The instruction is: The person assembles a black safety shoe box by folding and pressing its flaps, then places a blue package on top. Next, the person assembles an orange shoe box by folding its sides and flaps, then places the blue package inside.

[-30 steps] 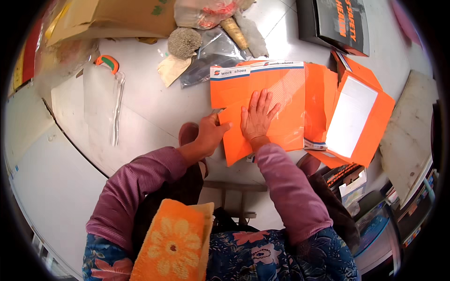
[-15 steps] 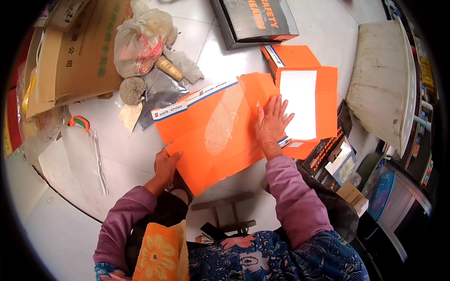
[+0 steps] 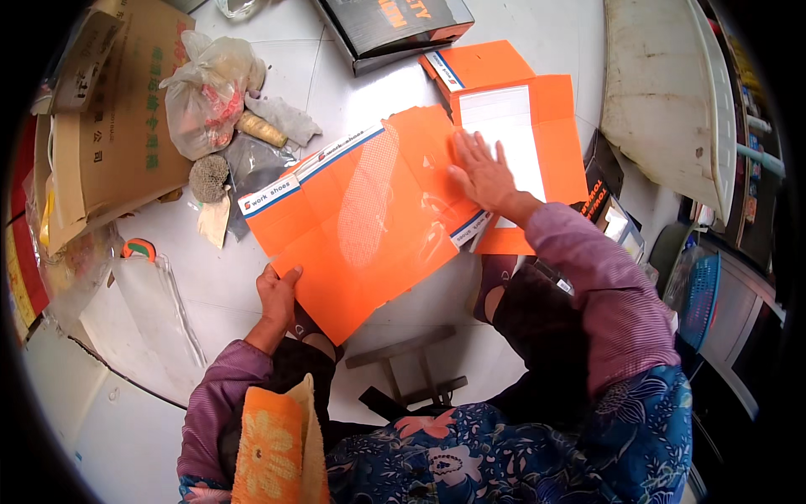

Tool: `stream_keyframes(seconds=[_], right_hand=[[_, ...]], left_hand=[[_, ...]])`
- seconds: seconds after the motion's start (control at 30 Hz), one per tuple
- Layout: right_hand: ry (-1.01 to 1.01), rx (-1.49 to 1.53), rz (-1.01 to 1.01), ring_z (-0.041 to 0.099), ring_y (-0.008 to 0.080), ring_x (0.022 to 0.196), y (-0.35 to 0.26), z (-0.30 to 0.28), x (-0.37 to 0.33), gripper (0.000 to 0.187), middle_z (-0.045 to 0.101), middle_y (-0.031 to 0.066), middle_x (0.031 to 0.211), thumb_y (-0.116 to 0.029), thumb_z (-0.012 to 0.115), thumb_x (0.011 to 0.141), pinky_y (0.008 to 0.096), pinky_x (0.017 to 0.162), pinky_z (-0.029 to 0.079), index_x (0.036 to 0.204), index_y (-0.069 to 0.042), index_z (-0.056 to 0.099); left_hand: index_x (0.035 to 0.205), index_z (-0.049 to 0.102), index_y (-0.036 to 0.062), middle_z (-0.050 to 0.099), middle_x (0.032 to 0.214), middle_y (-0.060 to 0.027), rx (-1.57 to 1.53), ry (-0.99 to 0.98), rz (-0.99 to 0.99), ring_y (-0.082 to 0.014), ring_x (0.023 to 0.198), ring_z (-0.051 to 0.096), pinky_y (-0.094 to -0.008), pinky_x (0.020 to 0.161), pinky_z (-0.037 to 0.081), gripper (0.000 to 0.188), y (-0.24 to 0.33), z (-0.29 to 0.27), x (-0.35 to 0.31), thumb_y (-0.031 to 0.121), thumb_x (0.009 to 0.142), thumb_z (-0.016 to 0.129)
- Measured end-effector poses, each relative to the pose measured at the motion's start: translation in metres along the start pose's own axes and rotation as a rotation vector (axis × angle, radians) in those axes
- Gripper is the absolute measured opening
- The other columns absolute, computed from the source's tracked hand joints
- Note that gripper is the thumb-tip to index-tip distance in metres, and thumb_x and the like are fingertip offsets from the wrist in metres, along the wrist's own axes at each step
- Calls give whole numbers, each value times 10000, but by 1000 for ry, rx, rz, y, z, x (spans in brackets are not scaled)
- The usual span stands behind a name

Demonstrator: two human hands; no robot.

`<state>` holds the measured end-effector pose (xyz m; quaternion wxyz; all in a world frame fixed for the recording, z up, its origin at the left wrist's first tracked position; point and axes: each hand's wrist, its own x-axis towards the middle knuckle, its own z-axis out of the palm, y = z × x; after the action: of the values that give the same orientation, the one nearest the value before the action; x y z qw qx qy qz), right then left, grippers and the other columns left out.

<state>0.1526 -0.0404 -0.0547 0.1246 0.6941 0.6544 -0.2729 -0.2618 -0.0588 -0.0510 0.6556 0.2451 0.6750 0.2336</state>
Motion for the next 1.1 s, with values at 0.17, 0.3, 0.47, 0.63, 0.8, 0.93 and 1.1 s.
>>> stream_keyframes(seconds=[0.17, 0.3, 0.47, 0.63, 0.8, 0.93, 1.1], right_hand=[[6, -146, 16, 77, 296, 1438, 13, 17, -52, 654, 146, 111, 1548, -480, 215, 985, 579, 1118, 43, 1486, -67, 135], [72, -91, 69, 56, 333, 1433, 15, 64, -31, 647, 122, 126, 1550, -451, 267, 978, 614, 1100, 34, 1479, -55, 165], [170, -140, 15, 36, 401, 1419, 23, 91, -21, 643, 97, 159, 1549, -402, 332, 959, 645, 1085, 29, 1462, -24, 204], [216, -99, -23, 27, 412, 1418, 25, 81, -26, 637, 101, 167, 1548, -409, 347, 963, 661, 1074, 35, 1453, -18, 236], [198, 16, -249, 300, 287, 1356, 31, 26, -73, 534, 374, 143, 1429, -347, 399, 961, 477, 1104, 208, 1377, -13, 372], [93, 648, -52, 486, 320, 1159, 31, -15, -154, 434, 547, 152, 1208, -275, 533, 906, 470, 1016, 303, 1243, -4, 495], [799, 392, 422, 539, 346, 1060, 51, 19, -206, 499, 574, 192, 1124, -329, 636, 836, 445, 911, 389, 1196, -3, 522]], left_hand=[[1159, 523, -67, 630, 1079, -134, 47, 23, 46, -202, 944, 623, -318, 848, 509, 336, 2, -2, 4, -25, 834, 601], [1158, 531, -58, 630, 1088, -123, 26, 57, 3, -203, 946, 622, -316, 859, 503, 331, 12, -3, 7, -17, 839, 609], [1163, 534, -42, 624, 1100, -114, -16, 35, -67, -212, 997, 608, -339, 877, 499, 344, 28, 4, -2, -4, 835, 630], [1172, 555, -4, 612, 1142, -95, 60, -74, -121, -221, 1050, 588, -356, 925, 475, 376, 53, 21, -21, 33, 818, 675], [1136, 566, -68, 632, 1088, -135, 98, -125, -28, -231, 981, 628, -339, 864, 517, 323, 97, 34, -54, -27, 819, 618], [1120, 571, -82, 638, 1070, -144, 145, -154, -2, -240, 945, 643, -338, 832, 533, 310, 145, 43, -92, -35, 816, 601], [1099, 579, -90, 642, 1039, -150, 214, -216, 91, -253, 916, 653, -355, 805, 546, 308, 182, 56, -136, -34, 796, 593]])
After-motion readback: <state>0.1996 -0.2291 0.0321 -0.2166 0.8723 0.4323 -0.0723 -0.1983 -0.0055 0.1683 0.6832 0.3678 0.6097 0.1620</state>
